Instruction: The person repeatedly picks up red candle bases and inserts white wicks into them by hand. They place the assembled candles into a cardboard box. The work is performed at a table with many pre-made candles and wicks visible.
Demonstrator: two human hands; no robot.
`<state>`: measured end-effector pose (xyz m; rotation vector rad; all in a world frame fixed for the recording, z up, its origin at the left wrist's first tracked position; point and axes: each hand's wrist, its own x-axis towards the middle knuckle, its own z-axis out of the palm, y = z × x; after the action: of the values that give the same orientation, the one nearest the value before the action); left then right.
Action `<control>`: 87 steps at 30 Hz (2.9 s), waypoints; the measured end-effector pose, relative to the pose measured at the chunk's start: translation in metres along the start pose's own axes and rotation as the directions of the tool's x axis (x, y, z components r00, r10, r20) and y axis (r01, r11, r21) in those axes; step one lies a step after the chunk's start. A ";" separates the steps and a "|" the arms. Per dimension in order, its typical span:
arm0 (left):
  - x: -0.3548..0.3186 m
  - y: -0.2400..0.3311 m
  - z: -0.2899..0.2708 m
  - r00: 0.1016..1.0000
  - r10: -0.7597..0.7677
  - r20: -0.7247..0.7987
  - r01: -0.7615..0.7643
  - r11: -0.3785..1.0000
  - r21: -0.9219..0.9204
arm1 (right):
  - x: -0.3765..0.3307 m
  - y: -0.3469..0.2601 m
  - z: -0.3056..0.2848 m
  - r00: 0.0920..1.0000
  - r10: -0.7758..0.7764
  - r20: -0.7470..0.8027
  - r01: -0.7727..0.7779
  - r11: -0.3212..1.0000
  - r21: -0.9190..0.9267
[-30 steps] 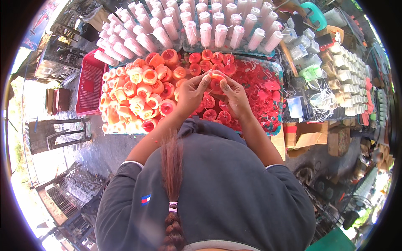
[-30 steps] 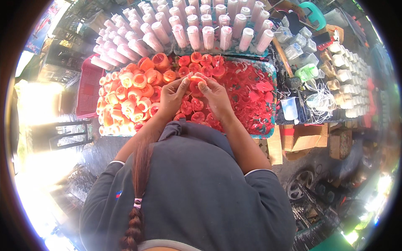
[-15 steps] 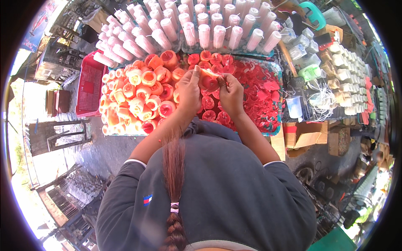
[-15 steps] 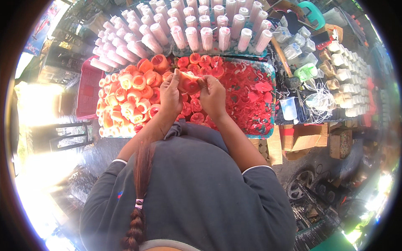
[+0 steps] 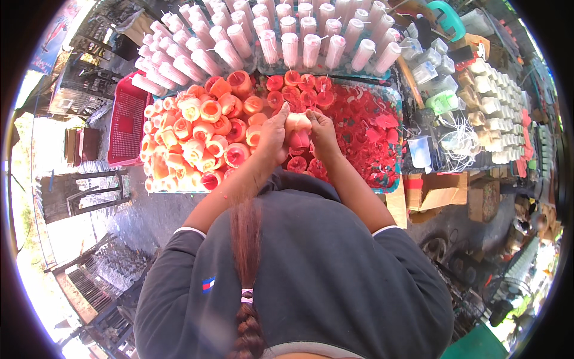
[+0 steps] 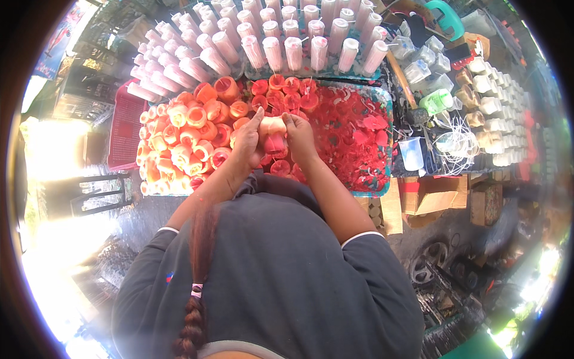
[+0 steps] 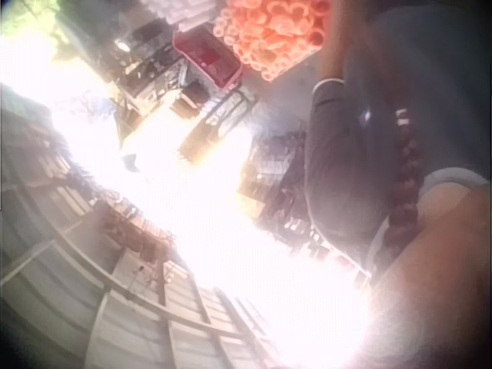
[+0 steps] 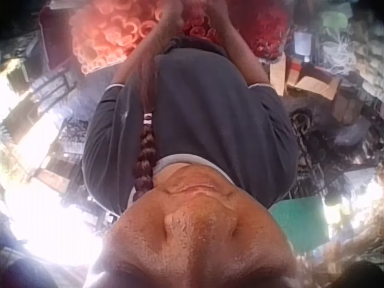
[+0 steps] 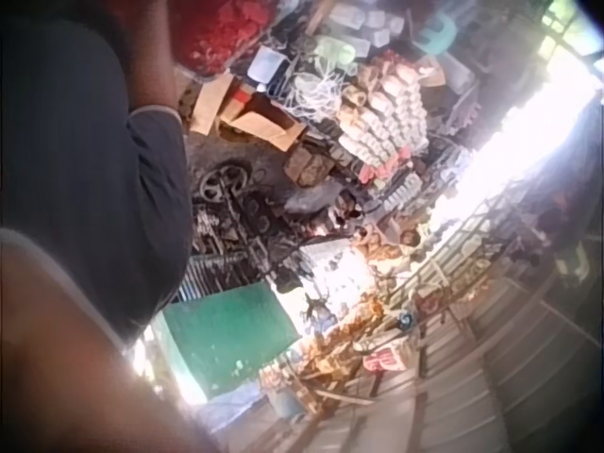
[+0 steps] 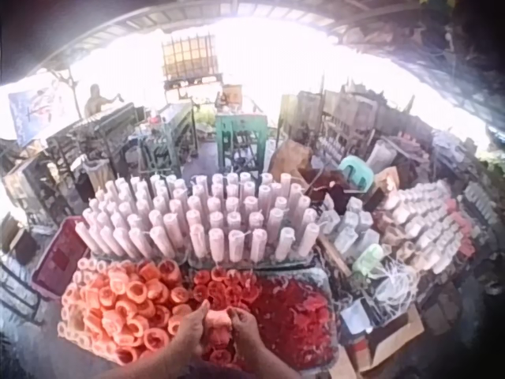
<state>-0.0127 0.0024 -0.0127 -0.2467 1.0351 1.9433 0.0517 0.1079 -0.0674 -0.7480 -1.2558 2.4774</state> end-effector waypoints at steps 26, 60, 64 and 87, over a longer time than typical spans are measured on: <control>-0.019 0.025 0.019 0.916 0.381 0.129 -0.401 0.840 0.366 | -0.052 -0.055 0.024 0.830 0.366 0.420 -0.336 0.931 -0.147; 0.032 0.068 0.022 0.919 0.352 -0.175 -0.297 0.914 0.277 | -0.064 -0.063 0.054 0.809 0.509 0.294 -0.501 0.859 -0.106; 0.047 0.089 0.011 0.858 0.451 -0.245 -0.422 0.892 0.162 | -0.072 -0.068 0.034 0.749 0.590 0.303 -0.458 0.790 -0.407; 0.044 0.047 -0.045 0.679 0.436 0.590 -0.283 -0.586 0.759 | 0.021 -0.067 -0.106 0.881 -0.464 0.090 0.171 0.135 -0.976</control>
<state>-0.0844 -0.0159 -0.0379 1.4265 2.8424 0.6328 0.0936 0.2282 -0.0720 -0.8019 -2.5346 0.8733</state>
